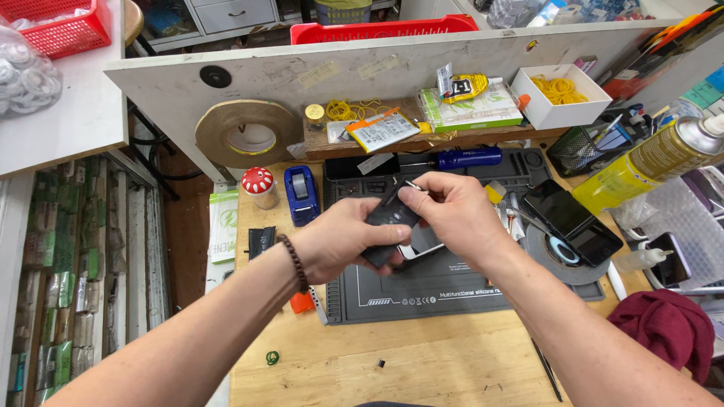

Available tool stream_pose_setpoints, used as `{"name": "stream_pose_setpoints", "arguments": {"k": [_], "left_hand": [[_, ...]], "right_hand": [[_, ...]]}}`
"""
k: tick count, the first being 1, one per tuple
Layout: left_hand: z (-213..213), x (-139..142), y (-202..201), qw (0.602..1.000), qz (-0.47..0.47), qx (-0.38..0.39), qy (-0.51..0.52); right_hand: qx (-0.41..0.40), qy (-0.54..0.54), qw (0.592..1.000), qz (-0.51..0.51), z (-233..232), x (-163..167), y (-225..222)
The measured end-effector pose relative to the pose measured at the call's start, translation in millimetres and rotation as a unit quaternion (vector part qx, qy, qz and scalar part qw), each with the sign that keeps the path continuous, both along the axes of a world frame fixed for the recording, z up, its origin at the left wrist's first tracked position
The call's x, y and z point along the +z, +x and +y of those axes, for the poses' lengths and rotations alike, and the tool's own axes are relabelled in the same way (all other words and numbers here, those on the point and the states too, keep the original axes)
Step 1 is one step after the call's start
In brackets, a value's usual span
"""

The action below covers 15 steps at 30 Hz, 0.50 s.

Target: The person works at a repair bench on a disassembled smartphone. They apply liquid from a small bottle to the phone body, pry at the frame with a tool, remove the old battery, and fit a new screen assembly onto the phone, pressing it into place.

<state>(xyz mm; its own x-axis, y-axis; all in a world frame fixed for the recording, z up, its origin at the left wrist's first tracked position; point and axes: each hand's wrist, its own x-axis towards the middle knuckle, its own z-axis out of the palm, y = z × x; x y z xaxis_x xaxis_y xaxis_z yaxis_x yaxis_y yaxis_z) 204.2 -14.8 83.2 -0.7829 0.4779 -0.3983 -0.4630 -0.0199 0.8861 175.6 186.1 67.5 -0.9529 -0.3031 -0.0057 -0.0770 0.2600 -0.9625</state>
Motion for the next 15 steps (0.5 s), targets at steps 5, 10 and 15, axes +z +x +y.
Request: {"name": "stream_pose_setpoints", "arguments": {"k": [5,10,15], "left_hand": [[-37,-6,17,0.999,0.051,0.012,-0.012],[-75,-30,39,0.996,0.034,0.088,-0.012],[-137,-72,47,0.957,-0.087,0.276,-0.031]], "right_hand": [[0.058,-0.258,0.930,-0.256,-22,-10,-8],[0.118,-0.227,0.901,-0.350,-74,4,-11],[0.104,-0.126,0.924,-0.346,-82,23,-18]]}}
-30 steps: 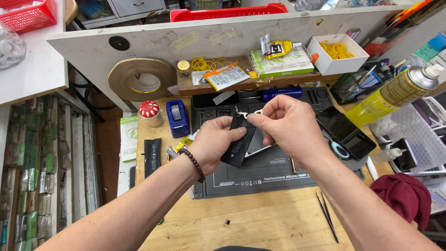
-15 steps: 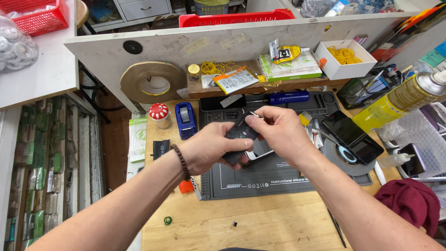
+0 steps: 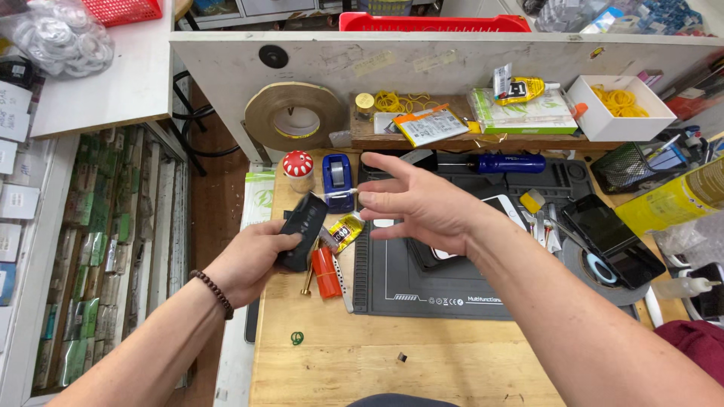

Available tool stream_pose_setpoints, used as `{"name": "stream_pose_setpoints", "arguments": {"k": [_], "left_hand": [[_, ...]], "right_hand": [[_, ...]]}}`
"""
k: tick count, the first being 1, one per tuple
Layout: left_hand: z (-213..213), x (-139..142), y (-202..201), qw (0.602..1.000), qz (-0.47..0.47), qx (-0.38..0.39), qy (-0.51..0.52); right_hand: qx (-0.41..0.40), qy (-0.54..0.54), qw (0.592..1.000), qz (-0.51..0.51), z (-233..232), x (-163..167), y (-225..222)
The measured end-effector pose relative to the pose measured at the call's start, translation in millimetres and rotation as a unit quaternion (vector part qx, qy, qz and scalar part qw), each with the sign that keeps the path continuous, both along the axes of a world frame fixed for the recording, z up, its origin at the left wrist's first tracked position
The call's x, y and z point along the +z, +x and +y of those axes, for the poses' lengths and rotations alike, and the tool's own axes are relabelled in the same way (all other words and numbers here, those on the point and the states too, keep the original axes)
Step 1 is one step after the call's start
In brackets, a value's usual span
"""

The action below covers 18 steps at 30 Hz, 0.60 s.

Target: The person works at a repair bench on a disassembled smartphone. They apply liquid from a small bottle to the phone body, pry at the frame with a tool, remove the old battery, and fit a new screen assembly onto the phone, pressing it into place.

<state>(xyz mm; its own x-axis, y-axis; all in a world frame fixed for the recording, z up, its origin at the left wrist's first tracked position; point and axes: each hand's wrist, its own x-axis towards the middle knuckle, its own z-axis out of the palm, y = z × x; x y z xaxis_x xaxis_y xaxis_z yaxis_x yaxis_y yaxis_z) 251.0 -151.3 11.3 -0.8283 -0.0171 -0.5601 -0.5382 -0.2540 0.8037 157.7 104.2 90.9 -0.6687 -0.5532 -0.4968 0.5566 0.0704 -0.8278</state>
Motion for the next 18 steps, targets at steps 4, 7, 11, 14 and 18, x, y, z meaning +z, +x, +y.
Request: {"name": "stream_pose_setpoints", "arguments": {"k": [4,7,11,14,18], "left_hand": [[-25,-39,-7,0.983,-0.033,0.075,-0.163],[-24,-56,-10,0.983,-0.065,0.150,-0.084],[-17,-54,-5,0.969,-0.097,0.211,-0.088],[-9,-42,-2,0.916,-0.097,0.095,-0.378],[4,-28,-2,0.813,-0.013,-0.022,-0.582]], "right_hand": [[-0.043,-0.020,0.999,0.008,19,-9,-4],[-0.106,-0.017,0.994,-0.003,49,-23,0],[-0.132,-0.003,0.991,-0.002,78,-43,8],[-0.137,0.021,0.990,-0.023,84,-53,14],[-0.143,0.032,0.989,-0.021,91,-60,24]]}}
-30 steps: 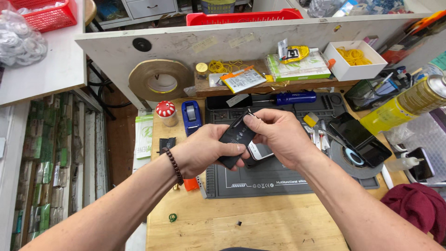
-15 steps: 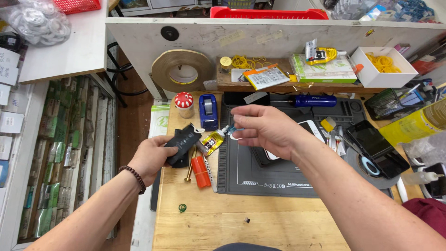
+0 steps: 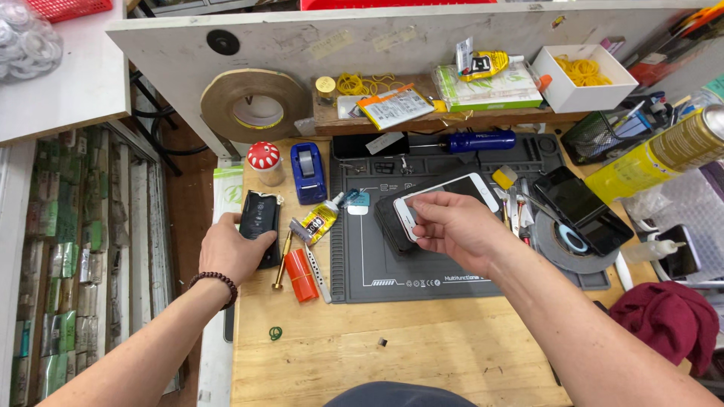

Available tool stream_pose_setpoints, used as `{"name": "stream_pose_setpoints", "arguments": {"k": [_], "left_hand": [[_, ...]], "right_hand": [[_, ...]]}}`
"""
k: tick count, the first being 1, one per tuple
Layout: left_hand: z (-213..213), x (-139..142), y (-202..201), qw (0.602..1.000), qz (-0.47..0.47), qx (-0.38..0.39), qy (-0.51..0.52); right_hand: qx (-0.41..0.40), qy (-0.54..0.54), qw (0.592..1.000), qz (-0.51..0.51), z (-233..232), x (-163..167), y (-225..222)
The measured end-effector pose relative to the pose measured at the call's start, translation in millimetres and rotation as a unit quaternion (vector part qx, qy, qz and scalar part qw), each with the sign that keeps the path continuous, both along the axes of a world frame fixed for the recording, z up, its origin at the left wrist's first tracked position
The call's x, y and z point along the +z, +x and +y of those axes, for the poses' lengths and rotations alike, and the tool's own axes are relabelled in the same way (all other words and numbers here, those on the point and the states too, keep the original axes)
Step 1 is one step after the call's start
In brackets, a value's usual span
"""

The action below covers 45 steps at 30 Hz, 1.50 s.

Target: The person works at a repair bench on a disassembled smartphone. They apply liquid from a small bottle to the phone body, pry at the frame with a tool, remove the old battery, and fit a new screen assembly onto the phone, pressing it into place.

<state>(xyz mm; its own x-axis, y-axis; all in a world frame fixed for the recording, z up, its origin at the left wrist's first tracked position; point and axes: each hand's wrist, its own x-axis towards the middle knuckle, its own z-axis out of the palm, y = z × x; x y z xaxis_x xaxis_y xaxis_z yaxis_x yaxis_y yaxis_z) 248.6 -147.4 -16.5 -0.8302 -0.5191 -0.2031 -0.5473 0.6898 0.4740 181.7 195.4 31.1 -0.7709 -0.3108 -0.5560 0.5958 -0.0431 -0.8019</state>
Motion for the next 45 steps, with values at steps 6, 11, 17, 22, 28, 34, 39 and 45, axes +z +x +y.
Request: {"name": "stream_pose_setpoints", "arguments": {"k": [6,11,17,22,28,34,39,45], "left_hand": [[15,9,-15,0.998,-0.026,-0.034,-0.041],[19,11,-24,0.996,-0.030,-0.065,-0.057],[14,13,-33,0.983,-0.111,-0.076,-0.123],[4,11,-29,0.983,-0.120,-0.087,-0.109],[0,30,-16,0.980,-0.091,-0.104,-0.141],[48,66,-11,0.977,0.079,-0.182,-0.073],[160,55,-39,0.912,0.177,-0.370,0.003],[229,42,-67,0.859,0.093,-0.491,-0.114]], "right_hand": [[-0.035,0.026,0.999,-0.015,21,-4,6],[-0.057,0.023,0.998,-0.012,40,-7,7],[-0.096,0.041,0.994,-0.023,75,-14,17],[-0.139,0.057,0.988,-0.021,122,-22,30],[-0.198,0.107,0.974,0.014,176,-37,42],[-0.171,0.308,0.924,0.147,181,-31,24],[-0.097,0.304,0.937,0.145,122,-30,3],[-0.042,0.589,0.745,0.310,150,-26,2]]}}
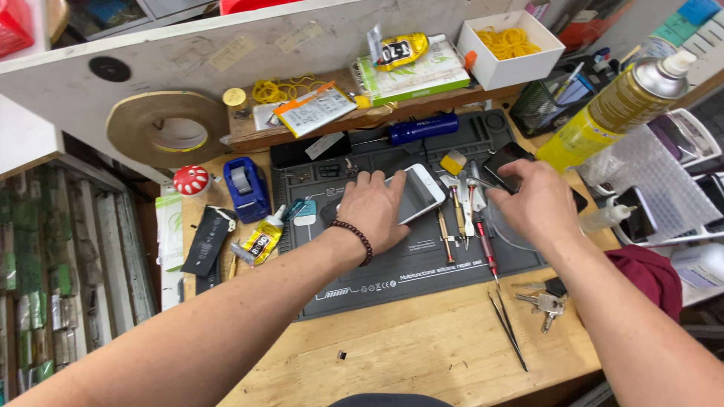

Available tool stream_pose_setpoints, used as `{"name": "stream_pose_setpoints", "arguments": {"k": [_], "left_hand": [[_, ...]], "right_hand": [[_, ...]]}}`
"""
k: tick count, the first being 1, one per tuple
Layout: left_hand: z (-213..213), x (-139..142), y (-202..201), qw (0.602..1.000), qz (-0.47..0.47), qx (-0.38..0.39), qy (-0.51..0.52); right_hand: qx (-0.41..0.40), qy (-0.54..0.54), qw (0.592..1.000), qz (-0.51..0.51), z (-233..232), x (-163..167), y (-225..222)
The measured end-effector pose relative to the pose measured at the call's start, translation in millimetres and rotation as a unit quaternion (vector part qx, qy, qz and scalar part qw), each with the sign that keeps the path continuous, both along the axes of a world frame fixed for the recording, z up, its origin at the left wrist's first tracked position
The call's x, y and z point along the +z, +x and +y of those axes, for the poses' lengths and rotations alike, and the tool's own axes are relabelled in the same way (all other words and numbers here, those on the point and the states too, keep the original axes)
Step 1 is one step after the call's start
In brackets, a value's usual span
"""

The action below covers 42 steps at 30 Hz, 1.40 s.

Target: The person works at a repair bench on a disassembled smartphone. They apply liquid from a small bottle to the phone body, pry at the frame with a tool, remove the old battery, and fit a new screen assembly onto the phone, pressing it into place.

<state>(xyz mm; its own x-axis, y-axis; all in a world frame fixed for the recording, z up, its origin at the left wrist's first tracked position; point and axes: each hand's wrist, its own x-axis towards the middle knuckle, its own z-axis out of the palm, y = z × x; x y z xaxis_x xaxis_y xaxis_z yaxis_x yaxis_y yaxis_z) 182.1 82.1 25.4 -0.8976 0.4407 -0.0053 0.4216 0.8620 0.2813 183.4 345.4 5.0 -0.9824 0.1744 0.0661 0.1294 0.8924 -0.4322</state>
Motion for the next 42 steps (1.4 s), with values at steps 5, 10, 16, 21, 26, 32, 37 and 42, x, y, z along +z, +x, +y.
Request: {"name": "stream_pose_setpoints", "arguments": {"k": [5,10,16,21,26,32,37,42], "left_hand": [[0,0,-3,0.999,-0.015,0.019,0.041],[5,12,-7,0.996,-0.018,0.032,0.078],[19,28,-11,0.995,-0.002,0.002,0.103],[38,25,1,0.993,0.004,-0.088,0.082],[101,4,16,0.982,0.011,-0.166,0.086],[185,-23,17,0.977,0.031,-0.201,0.063],[180,-21,19,0.976,0.039,-0.206,0.055],[83,1,54,0.966,0.045,-0.179,0.181]], "right_hand": [[0.077,0.175,0.981,0.025,61,-4,-2],[0.092,0.150,0.983,-0.060,75,-14,-10],[0.071,0.144,0.980,-0.119,75,-1,-10],[0.024,0.080,0.991,-0.101,72,29,3],[-0.038,-0.094,0.990,-0.100,78,77,26],[0.015,-0.164,0.985,-0.057,74,103,50],[0.068,-0.165,0.983,-0.036,64,91,50],[0.167,-0.057,0.984,0.009,35,78,33]]}}
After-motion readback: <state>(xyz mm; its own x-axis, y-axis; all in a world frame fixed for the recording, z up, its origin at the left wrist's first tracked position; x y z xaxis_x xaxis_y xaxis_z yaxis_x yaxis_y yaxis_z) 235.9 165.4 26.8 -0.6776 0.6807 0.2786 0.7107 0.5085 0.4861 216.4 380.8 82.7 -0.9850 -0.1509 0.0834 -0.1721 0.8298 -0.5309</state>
